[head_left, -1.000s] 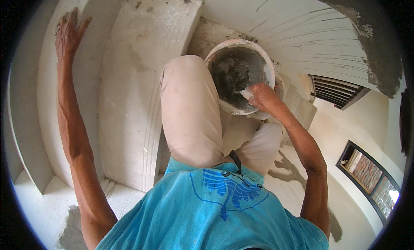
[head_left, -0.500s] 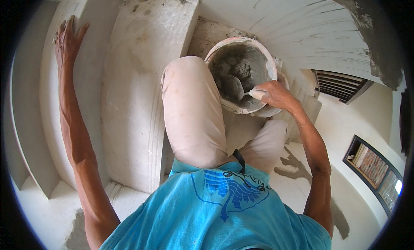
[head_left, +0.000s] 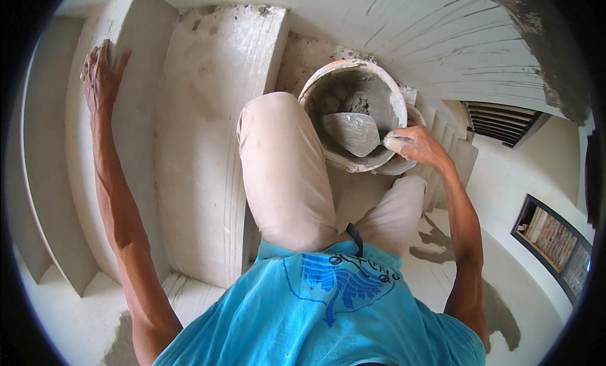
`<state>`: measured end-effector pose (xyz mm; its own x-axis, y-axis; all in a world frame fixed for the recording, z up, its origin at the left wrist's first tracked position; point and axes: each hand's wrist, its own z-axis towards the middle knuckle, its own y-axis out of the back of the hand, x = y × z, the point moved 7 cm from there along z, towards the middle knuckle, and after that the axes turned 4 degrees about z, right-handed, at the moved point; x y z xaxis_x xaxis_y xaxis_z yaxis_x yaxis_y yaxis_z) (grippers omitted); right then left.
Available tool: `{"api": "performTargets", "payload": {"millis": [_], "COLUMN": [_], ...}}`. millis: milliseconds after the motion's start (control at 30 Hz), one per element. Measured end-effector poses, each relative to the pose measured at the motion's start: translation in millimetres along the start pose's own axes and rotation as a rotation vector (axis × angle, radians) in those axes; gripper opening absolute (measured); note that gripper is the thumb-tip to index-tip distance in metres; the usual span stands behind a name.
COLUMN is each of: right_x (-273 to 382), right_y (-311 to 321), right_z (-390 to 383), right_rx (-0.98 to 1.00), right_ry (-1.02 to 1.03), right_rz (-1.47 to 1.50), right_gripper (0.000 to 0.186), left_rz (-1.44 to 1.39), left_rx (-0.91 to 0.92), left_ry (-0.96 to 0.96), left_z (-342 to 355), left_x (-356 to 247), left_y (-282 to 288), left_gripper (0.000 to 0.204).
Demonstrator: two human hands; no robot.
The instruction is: The person scoops cement from a bucket with a trowel and applies it to the wall above a staircase. The person repeatedly spreads and smooths the cement on the wall surface.
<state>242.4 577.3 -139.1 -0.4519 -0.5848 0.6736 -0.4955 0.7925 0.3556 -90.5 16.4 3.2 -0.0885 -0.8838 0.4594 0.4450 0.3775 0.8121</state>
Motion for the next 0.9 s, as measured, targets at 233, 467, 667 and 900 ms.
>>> {"api": "performTargets", "payload": {"millis": [233,467,667,900], "right_x": [-33,-36,-42,-35], "right_y": [11,7,4,-1], "right_z": [-42,-42,-45,-55], "right_rx": [-0.257,-0.350,-0.310,-0.306], "right_ry": [0.141,0.190,0.138,0.101], "right_rz": [-0.020,-0.043,0.046,0.137], "right_gripper": [0.030,0.029,0.025,0.023], "left_rz": [-0.005,-0.031,-0.044,-0.045], "left_rx": [0.003,-0.004,0.000,0.011], "left_ry": [0.008,-0.010,-0.012,-0.002], "left_z": [0,1,1,1], "left_x": [-9,-4,-3,-4], "left_y": [5,-3,-3,-3], "left_gripper": [0.071,0.072,0.071,0.071]}}
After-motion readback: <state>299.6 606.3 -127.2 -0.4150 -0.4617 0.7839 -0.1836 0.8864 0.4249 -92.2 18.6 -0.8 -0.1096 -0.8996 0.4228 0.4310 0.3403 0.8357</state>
